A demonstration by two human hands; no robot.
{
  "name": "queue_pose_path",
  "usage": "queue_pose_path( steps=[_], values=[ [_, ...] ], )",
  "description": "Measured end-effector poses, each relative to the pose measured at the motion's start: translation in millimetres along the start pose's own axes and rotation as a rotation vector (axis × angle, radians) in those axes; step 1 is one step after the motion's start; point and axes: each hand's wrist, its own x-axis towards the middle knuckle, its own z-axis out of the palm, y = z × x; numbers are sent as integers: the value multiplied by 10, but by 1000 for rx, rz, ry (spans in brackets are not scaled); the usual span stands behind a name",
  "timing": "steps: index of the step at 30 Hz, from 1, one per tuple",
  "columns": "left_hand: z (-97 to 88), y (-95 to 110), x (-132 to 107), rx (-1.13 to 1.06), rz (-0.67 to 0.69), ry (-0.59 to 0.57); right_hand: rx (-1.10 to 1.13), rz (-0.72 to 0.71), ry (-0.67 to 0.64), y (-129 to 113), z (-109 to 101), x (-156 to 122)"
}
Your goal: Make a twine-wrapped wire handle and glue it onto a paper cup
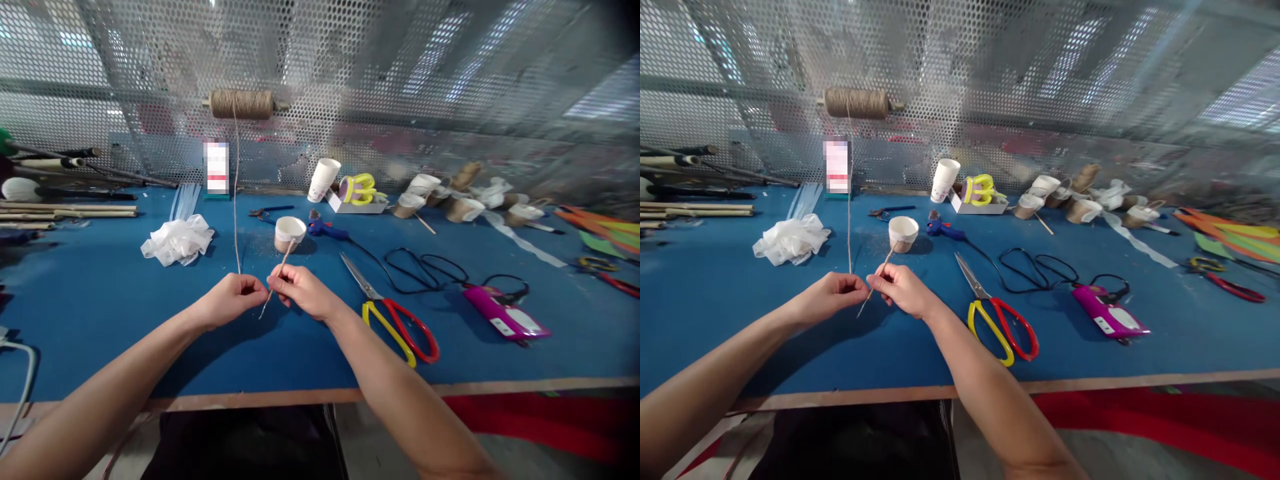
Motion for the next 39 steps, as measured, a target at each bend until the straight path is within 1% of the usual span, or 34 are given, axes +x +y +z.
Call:
queue_pose_path(
  steps=[5, 10, 12, 14, 16, 21, 25, 27, 32, 35, 37, 39],
  values=[
    [1, -16, -2, -88, -38, -47, -59, 6, -10, -55, 17, -22],
    [21, -35, 7, -182, -74, -101, 112, -23, -114, -72, 23, -45],
    [27, -42, 11, -199, -75, -101, 119, -2, -135, -71, 19, -48],
    [24, -46, 14, -173, -71, -75, 85, 36, -118, -68, 18, -44],
    [11, -44, 11, -150, -60, -73, 68, 63, -90, -66, 21, -39],
    [-39, -16, -8, -119, -30, -145, 78, 73, -63, -57, 33, -36],
    [-45, -10, -13, 9, 37, -109, 39, 85, -51, -36, 33, -28],
    [-33, -11, -10, 34, 36, -76, 16, 82, -35, -28, 30, -21],
    [8, -25, 5, -23, -58, -32, -50, 73, 15, -29, 45, -16],
    [27, -36, 14, -56, -45, -26, -62, 80, 56, -25, 75, -21],
    [31, -32, 15, -83, -42, -21, -9, 53, 68, -22, 92, -25],
    [26, -21, 13, -126, -58, -33, 93, 3, 25, -20, 98, -29]
  ],
)
